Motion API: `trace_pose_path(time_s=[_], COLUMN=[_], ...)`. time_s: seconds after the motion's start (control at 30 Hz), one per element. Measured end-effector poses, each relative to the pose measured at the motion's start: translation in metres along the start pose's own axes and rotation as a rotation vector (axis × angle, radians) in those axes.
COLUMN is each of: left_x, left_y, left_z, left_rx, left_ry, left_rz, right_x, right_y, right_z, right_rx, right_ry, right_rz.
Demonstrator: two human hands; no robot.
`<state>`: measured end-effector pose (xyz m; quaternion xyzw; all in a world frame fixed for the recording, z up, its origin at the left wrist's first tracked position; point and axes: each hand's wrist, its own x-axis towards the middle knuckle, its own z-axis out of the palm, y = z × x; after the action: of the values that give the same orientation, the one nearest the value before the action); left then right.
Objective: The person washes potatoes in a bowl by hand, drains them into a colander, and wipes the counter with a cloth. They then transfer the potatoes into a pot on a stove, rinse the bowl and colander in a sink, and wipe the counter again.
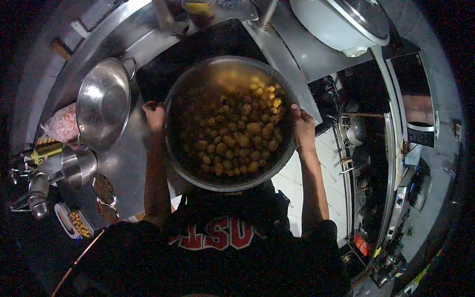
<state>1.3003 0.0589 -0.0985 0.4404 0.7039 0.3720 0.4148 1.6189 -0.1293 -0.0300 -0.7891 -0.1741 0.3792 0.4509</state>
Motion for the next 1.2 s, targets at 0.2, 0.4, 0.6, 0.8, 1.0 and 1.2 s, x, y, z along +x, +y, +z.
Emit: trace_pose_path(time_s=[0.2, 0.4, 0.6, 0.8, 1.0, 1.2], left_x=[0.009, 0.000, -0.016, 0.001, -0.009, -0.001], left_y=[-0.026, -0.021, -0.004, -0.041, -0.026, -0.006], left_z=[0.004, 0.001, -0.004, -0.002, -0.003, 0.002], left_rx=[0.099, 0.019, 0.052, 0.030, 0.033, -0.085], left_ry=[0.034, -0.033, -0.056, -0.057, -0.041, -0.093], left_rz=[0.123, 0.025, -0.031, 0.023, 0.066, 0.326], right_x=[-0.010, -0.006, -0.025, -0.033, -0.039, -0.040], right_y=[-0.008, 0.007, -0.013, -0.014, 0.005, 0.049], right_z=[-0.001, -0.008, -0.008, -0.004, -0.003, -0.003], right_rx=[0.024, -0.056, -0.182, -0.055, -0.058, 0.239], right_ry=[0.056, 0.054, 0.067, 0.101, 0.198, 0.245], right_rz=[0.023, -0.008, -0.064, -0.082, -0.206, -0.039])
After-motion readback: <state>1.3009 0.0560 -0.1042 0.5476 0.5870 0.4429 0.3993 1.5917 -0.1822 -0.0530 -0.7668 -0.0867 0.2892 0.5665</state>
